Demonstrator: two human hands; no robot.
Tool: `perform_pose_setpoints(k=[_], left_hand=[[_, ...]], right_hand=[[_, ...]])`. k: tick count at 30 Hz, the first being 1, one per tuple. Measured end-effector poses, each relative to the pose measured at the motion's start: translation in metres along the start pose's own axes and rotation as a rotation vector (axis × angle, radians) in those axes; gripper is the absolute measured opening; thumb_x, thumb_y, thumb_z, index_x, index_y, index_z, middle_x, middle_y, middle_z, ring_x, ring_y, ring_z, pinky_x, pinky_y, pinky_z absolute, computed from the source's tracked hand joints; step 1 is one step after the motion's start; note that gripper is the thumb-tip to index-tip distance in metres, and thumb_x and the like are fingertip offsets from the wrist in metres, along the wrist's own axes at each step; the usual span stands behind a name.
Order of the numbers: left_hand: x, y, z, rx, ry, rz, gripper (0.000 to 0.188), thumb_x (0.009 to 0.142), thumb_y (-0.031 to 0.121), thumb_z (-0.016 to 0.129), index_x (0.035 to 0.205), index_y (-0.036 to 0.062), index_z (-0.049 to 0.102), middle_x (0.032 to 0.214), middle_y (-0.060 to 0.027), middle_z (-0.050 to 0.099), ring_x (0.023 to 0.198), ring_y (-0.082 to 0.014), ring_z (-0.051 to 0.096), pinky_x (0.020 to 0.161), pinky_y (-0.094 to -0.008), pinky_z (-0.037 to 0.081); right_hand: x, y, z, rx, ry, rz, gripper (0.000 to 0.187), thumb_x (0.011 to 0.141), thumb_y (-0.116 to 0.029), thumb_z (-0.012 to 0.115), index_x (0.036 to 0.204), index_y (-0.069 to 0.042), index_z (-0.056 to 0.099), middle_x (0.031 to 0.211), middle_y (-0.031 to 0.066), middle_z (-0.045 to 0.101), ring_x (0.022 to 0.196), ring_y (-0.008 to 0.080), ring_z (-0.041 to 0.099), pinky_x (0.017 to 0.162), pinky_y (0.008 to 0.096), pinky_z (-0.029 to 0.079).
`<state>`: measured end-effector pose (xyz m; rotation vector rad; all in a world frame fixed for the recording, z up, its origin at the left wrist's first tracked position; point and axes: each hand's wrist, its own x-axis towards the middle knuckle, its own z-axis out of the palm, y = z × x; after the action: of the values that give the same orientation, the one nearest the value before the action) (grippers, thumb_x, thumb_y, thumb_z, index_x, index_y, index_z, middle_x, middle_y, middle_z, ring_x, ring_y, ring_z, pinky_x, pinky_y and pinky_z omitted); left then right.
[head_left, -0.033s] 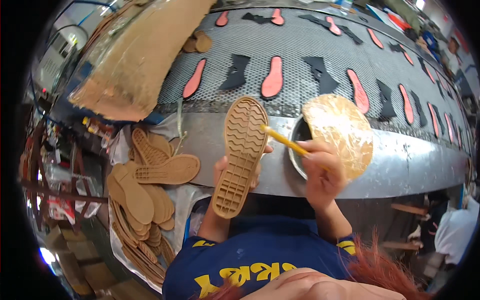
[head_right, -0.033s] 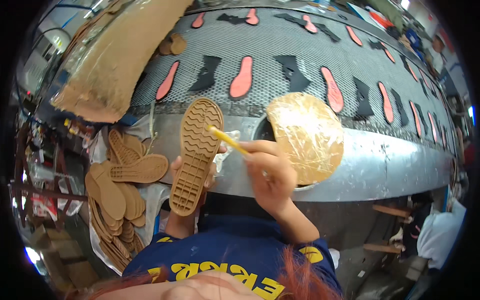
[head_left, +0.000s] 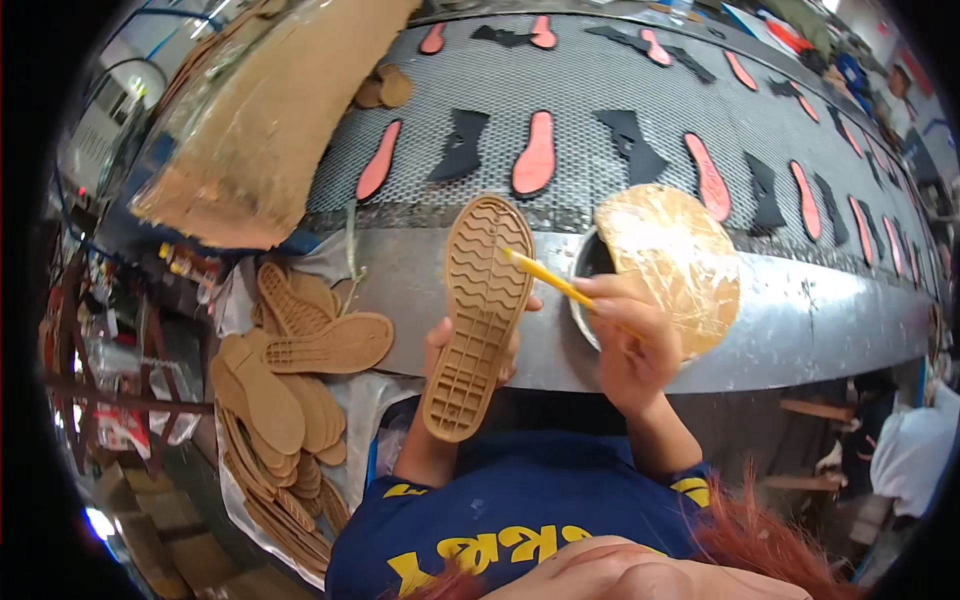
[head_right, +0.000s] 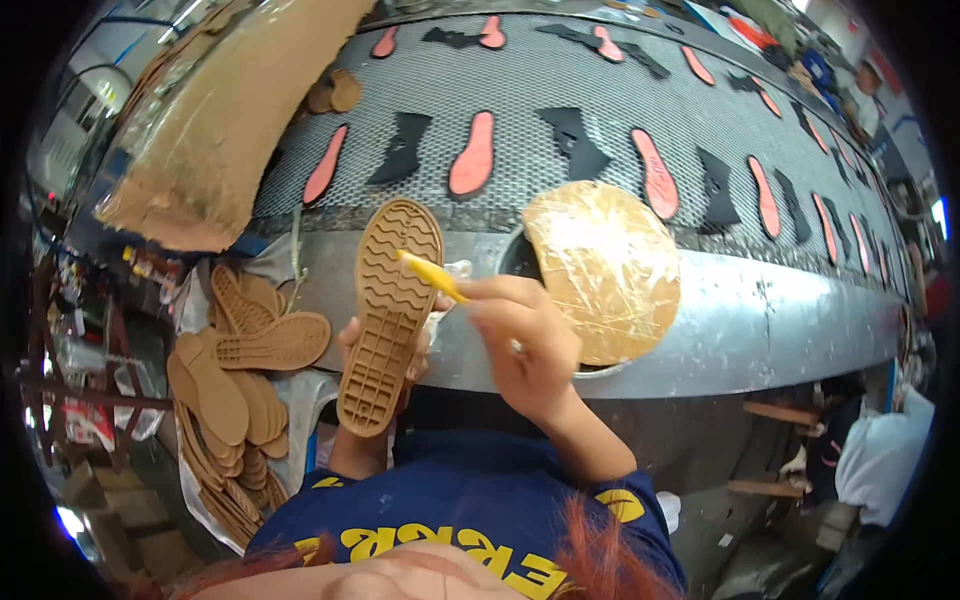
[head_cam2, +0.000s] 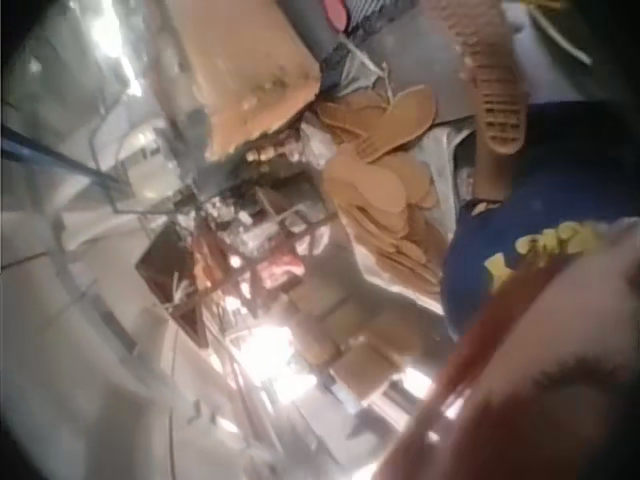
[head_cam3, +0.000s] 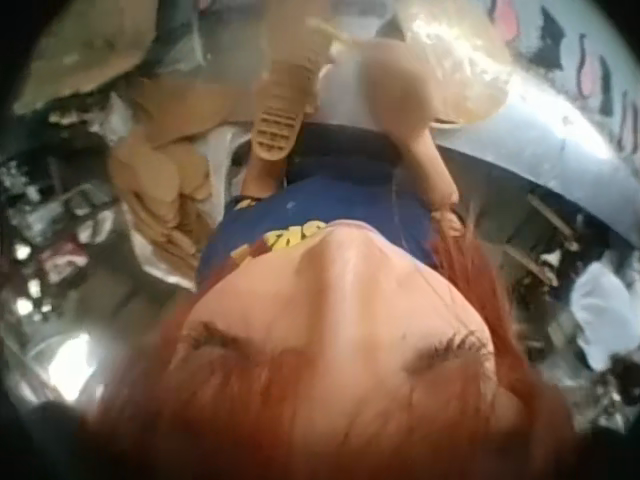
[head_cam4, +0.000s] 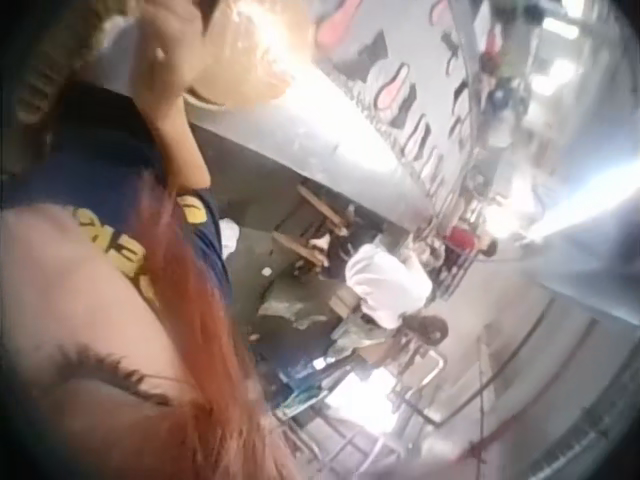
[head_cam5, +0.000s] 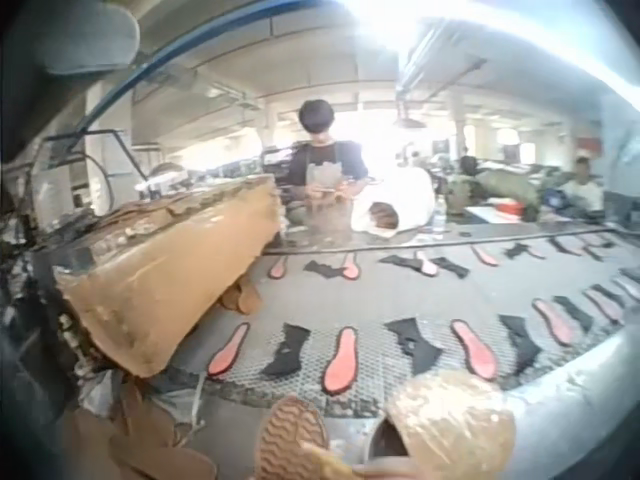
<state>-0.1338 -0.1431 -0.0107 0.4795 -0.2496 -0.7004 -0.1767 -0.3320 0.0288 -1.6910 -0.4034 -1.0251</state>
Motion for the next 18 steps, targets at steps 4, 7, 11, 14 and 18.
perform_pose_setpoints(k=[4,7,11,14,18], left_hand=[[-0.013,-0.012,0.014,-0.080,0.004,-0.098,0.081,0.086,0.055,0.055,0.140,-0.0020,0.033,0.128,-0.0269,0.047,0.076,-0.0173,0.061,0.058,-0.0278,0.056],[-0.021,-0.015,0.001,-0.120,0.130,-0.197,0.076,0.089,0.052,0.051,0.140,-0.0009,0.033,0.130,-0.0272,0.046,0.080,-0.0180,0.061,0.060,-0.0283,0.057],[-0.001,-0.005,-0.012,-0.148,0.006,-0.117,0.069,0.095,0.048,0.041,0.139,-0.0034,0.032,0.130,-0.0298,0.046,0.074,-0.0219,0.060,0.053,-0.0318,0.053],[-0.005,-0.011,-0.004,-0.249,0.111,-0.135,0.072,0.095,0.049,0.039,0.140,-0.0063,0.028,0.129,-0.0349,0.043,0.065,-0.0241,0.058,0.053,-0.0322,0.052],[-0.012,-0.013,-0.003,-0.284,0.085,-0.250,0.072,0.095,0.050,0.039,0.142,-0.0025,0.027,0.133,-0.0332,0.040,0.070,-0.0231,0.057,0.053,-0.0337,0.052]], right_hand=[[0.011,0.009,0.000,-0.247,-0.102,-0.090,0.029,0.072,0.009,0.062,0.099,-0.001,0.062,0.098,0.0162,0.066,0.080,0.0301,0.063,0.069,0.0350,0.052],[-0.010,-0.008,0.011,-0.317,-0.128,-0.080,0.029,0.068,0.005,0.062,0.095,-0.004,0.065,0.095,0.0134,0.066,0.074,0.0268,0.062,0.062,0.0339,0.049],[-0.040,-0.035,0.016,-0.120,-0.278,-0.050,0.030,0.066,0.005,0.064,0.095,-0.004,0.066,0.092,0.0112,0.066,0.072,0.0254,0.061,0.061,0.0326,0.049],[-0.026,-0.018,0.000,0.001,-0.310,0.216,0.030,0.070,0.016,0.057,0.094,-0.002,0.064,0.088,0.0105,0.065,0.071,0.0239,0.061,0.063,0.0309,0.049],[-0.017,0.023,0.001,-0.214,-0.016,0.171,0.024,0.082,0.013,0.053,0.100,0.000,0.060,0.088,0.0109,0.061,0.075,0.0189,0.058,0.067,0.0282,0.047]])
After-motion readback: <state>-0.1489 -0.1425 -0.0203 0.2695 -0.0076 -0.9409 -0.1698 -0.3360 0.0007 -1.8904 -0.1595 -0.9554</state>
